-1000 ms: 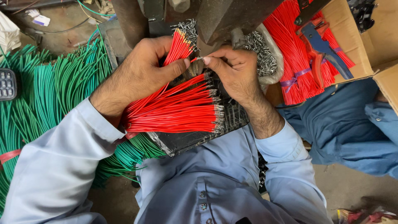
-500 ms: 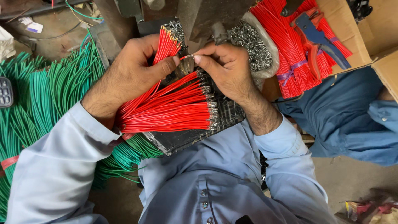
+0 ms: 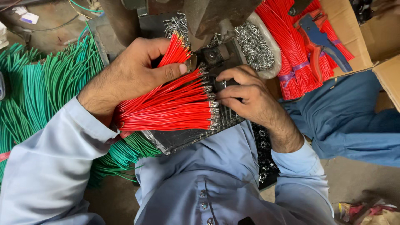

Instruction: The person holds a bundle of red insulated wires and repeatedly feeds the stripped end of one wire into a bench-mounted crimping machine, pressing it to attach a metal terminal, then moves the finished wire into the completed bundle. A pile of loose terminals sits beside the machine for repeated use.

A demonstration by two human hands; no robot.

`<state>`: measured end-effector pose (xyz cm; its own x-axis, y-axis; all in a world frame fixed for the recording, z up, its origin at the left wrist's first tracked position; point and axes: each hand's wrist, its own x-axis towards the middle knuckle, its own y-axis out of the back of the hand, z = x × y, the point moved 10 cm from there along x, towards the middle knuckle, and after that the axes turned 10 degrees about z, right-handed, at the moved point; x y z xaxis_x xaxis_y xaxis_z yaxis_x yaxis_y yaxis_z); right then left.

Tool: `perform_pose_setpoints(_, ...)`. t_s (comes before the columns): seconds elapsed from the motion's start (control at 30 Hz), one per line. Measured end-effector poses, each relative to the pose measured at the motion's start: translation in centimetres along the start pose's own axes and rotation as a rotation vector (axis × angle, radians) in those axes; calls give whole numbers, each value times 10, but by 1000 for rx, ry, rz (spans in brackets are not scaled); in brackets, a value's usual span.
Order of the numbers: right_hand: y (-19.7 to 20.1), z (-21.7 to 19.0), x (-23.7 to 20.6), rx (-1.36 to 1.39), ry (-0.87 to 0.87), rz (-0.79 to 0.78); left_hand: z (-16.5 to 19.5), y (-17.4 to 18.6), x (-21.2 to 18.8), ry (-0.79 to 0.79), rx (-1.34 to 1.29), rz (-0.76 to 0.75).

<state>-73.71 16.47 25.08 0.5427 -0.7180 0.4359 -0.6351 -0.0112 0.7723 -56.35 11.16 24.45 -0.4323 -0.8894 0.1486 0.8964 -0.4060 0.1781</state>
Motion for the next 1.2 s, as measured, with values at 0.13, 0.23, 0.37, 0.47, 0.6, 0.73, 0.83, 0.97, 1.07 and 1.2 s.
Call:
perform_pose_setpoints(0.13,-5,6,1,-9,-46,7,2,1,1,-13,53,9)
perform_pose_setpoints(0.23,-8,9,2,-47,-54,-6,0,6,3,-22,114,49)
perform_pose_setpoints(0.37,-4,25,2,-5,-149,79,0,8,4,-61,85,55)
perform_pose_setpoints(0.47,-4,44,-2,214,-301,181,-4,7,5,-41,43,64)
perform_pose_setpoints(0.6,-8,69,-5,541,-481,322,-12,7,5,23,37,70)
perform_pose_setpoints(0.73,-2,58,14,520,-270,380,2,7,4,-101,-25,55)
perform_pose_setpoints(0.83,-6,57,27,603,-255,420,-1,10,4,-88,16,73)
perform_pose_setpoints(0.97,-26,53,38,738,-306,323,-1,10,4,-105,34,74)
perform_pose_setpoints(1.07,-30,55,42,776,-338,326,-2,12,5,-115,72,91)
perform_pose_setpoints(1.2,-34,61,42,772,-351,321,-2,12,6,-115,71,84)
